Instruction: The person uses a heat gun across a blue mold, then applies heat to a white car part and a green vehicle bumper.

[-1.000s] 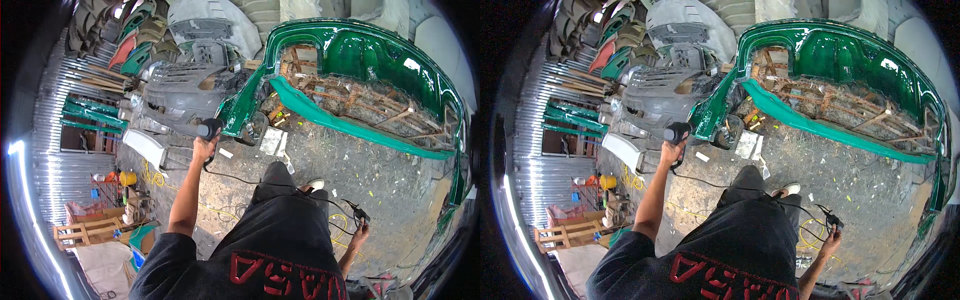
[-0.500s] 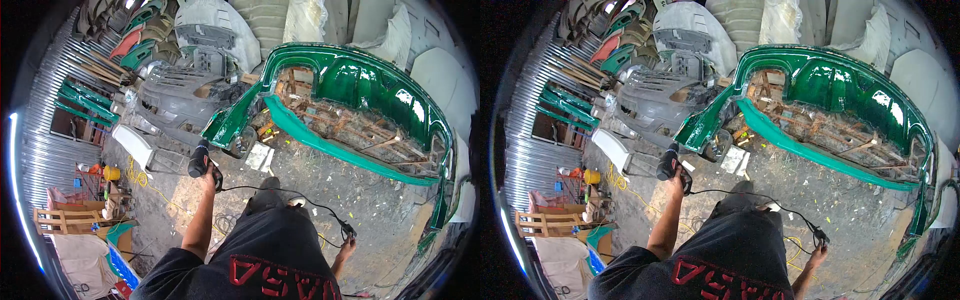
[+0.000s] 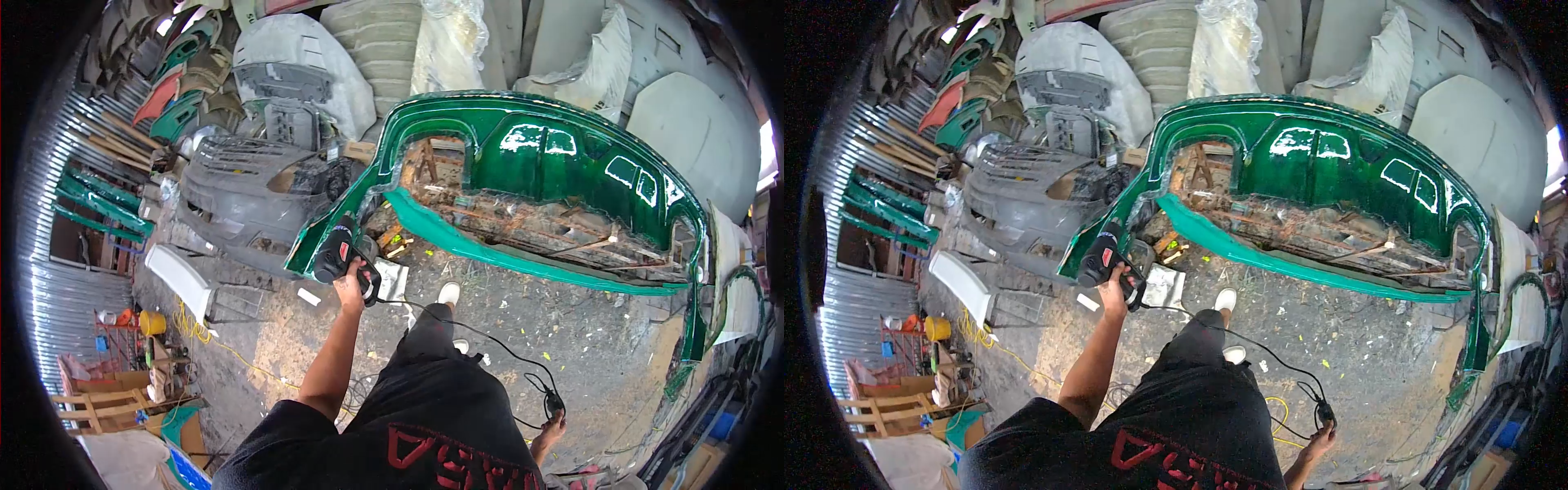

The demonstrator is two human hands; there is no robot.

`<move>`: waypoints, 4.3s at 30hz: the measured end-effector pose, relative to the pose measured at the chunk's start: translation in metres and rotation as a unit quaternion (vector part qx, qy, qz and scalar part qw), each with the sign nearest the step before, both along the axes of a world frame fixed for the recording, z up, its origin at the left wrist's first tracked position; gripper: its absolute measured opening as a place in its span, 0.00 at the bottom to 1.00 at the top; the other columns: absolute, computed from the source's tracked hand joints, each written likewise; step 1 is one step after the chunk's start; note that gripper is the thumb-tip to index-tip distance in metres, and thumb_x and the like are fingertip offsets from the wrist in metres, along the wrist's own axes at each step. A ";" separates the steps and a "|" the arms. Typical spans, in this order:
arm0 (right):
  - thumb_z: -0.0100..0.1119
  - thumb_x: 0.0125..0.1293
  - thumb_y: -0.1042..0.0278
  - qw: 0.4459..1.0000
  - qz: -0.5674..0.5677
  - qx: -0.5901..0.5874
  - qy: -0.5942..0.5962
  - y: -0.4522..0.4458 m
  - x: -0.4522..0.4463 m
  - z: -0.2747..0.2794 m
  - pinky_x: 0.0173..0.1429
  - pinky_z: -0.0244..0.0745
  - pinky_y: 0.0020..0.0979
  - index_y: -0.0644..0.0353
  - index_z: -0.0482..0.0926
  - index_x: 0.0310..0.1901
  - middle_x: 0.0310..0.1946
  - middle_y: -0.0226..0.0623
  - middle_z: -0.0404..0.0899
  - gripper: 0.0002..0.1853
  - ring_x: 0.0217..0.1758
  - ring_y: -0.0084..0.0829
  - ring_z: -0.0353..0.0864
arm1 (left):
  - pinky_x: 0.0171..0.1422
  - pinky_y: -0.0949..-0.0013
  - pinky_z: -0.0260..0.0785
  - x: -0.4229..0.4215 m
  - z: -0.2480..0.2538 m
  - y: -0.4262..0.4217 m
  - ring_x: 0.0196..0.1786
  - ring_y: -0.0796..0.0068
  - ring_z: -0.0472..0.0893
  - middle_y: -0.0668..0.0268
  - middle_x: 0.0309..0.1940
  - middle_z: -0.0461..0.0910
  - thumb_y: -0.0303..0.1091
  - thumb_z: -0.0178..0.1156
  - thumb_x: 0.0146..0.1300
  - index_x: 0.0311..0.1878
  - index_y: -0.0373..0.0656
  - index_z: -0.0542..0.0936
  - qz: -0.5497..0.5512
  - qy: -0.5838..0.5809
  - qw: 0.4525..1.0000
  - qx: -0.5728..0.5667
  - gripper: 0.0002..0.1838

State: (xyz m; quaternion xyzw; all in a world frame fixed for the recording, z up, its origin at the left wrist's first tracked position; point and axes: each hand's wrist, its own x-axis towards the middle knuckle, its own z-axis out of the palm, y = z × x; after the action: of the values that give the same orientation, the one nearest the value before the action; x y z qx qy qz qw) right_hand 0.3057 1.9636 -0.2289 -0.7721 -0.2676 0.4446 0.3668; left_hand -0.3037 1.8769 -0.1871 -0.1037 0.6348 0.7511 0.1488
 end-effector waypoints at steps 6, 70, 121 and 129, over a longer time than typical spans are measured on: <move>0.55 0.67 0.54 0.998 -0.059 -0.010 -0.022 0.021 -0.029 0.019 0.18 0.50 0.21 0.53 0.72 0.37 0.17 0.19 0.60 0.12 0.15 0.13 0.56 | 0.26 0.73 0.70 -0.044 0.010 0.080 0.22 0.76 0.76 0.63 0.28 0.81 0.30 0.62 0.58 0.39 0.40 0.77 -0.046 0.036 0.998 0.037 0.08; 0.59 0.63 0.49 0.999 -0.048 -0.004 0.019 0.078 -0.050 0.028 0.19 0.50 0.22 0.54 0.70 0.31 0.18 0.21 0.60 0.17 0.16 0.16 0.57 | 0.22 0.73 0.64 -0.027 0.036 0.261 0.18 0.77 0.72 0.66 0.26 0.80 0.31 0.65 0.56 0.34 0.37 0.79 -0.171 0.063 0.983 -0.023 0.08; 0.56 0.66 0.54 0.978 -0.197 0.001 0.064 0.053 0.143 -0.046 0.18 0.52 0.22 0.53 0.68 0.27 0.16 0.22 0.62 0.15 0.14 0.16 0.58 | 0.19 0.75 0.65 0.219 0.106 0.476 0.15 0.79 0.74 0.67 0.20 0.80 0.37 0.66 0.53 0.26 0.36 0.79 -0.472 0.273 0.819 -0.177 0.12; 0.58 0.65 0.55 0.955 -0.278 0.013 0.106 0.041 0.152 -0.048 0.18 0.50 0.20 0.51 0.69 0.29 0.17 0.19 0.62 0.13 0.15 0.13 0.57 | 0.18 0.73 0.65 0.280 0.123 0.499 0.15 0.79 0.74 0.63 0.24 0.81 0.35 0.65 0.53 0.35 0.34 0.78 -0.656 0.214 0.701 -0.179 0.13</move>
State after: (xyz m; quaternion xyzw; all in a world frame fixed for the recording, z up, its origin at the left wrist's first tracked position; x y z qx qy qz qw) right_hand 0.4575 2.0044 -0.2765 -0.7599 -0.0074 0.4005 0.5120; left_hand -0.0239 2.3760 -0.0643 0.4775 0.6798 0.3374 0.4428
